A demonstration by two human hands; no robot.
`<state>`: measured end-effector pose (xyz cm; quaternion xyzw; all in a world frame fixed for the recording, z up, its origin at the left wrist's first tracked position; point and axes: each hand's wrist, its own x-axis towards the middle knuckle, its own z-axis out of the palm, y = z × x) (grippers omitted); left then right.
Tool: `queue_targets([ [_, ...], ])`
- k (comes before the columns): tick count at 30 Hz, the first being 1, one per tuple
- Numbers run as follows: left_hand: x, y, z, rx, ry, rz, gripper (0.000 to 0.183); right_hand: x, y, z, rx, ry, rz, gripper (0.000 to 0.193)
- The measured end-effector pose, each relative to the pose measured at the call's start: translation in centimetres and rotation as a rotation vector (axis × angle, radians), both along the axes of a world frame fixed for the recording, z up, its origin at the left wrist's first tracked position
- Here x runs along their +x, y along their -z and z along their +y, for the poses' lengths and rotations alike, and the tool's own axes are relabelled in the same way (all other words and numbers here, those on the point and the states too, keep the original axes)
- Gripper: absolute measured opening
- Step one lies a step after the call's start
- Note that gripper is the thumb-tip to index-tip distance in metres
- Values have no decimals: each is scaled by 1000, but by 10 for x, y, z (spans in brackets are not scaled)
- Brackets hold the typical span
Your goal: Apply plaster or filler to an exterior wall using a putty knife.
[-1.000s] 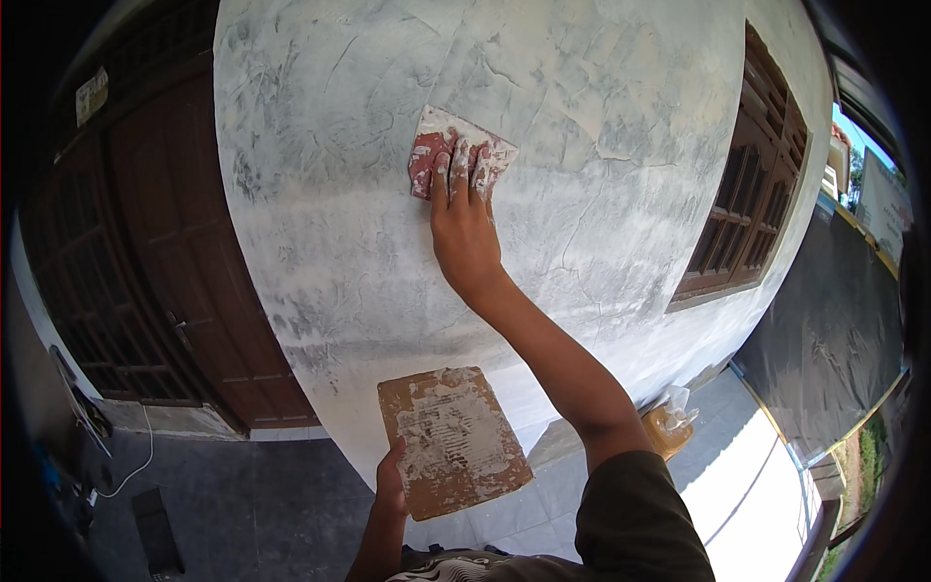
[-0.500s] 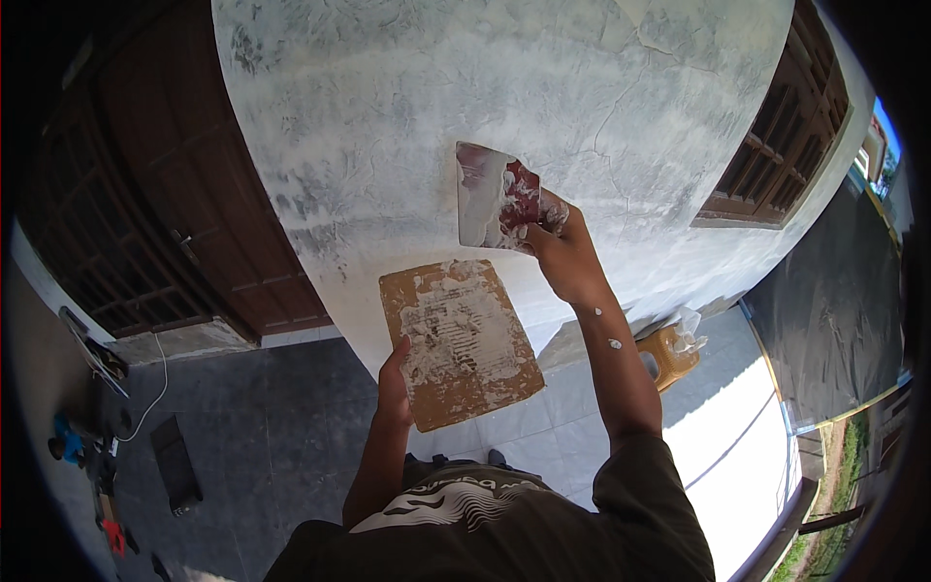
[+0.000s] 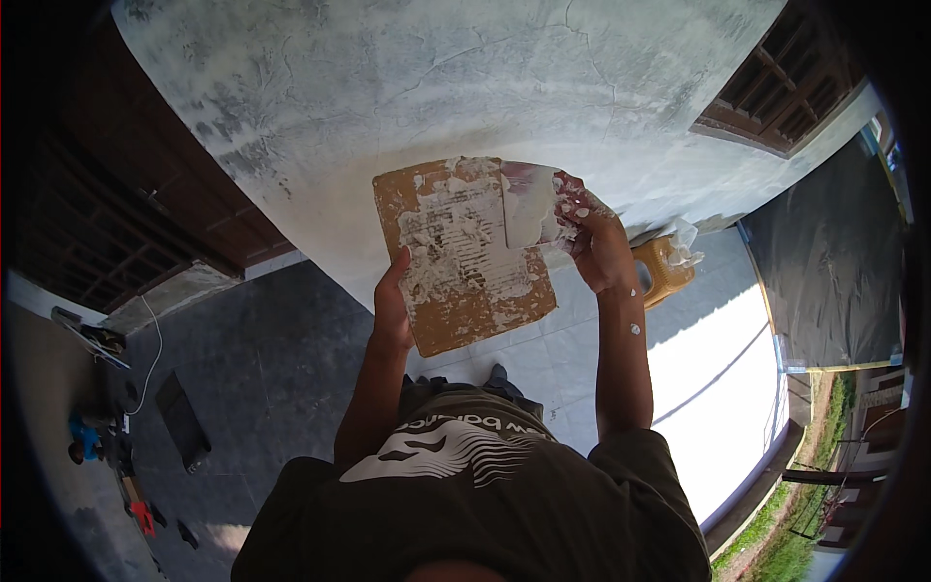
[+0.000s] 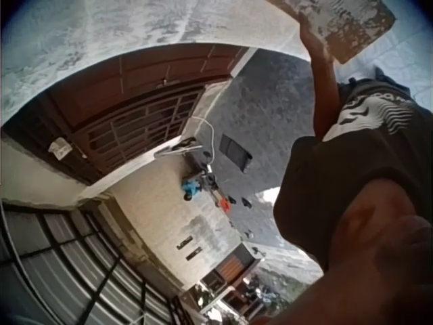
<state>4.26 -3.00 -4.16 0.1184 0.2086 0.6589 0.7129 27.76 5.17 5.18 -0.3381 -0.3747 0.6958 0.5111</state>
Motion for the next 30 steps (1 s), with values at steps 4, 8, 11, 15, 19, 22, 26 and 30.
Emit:
queue_targets([
  [4,20,-4,4,18,-8,32,50,26,18,3,42,19,-139,38],
  [8,63,-3,15,81,20,-6,51,71,31,12,64,21,-142,37],
  [11,115,2,26,128,-15,-31,50,109,40,12,38,35,-150,37],
  [15,180,14,37,45,-61,-2,49,154,54,5,199,221,-408,54],
  [19,248,18,57,41,-37,-29,49,207,61,0,313,420,-541,50],
  [22,277,16,66,35,-14,-26,50,236,67,0,226,421,-556,38],
  [26,305,8,80,13,57,21,52,262,72,5,34,333,-418,30],
  [30,334,1,93,47,114,22,51,275,75,7,-24,421,-278,29],
])
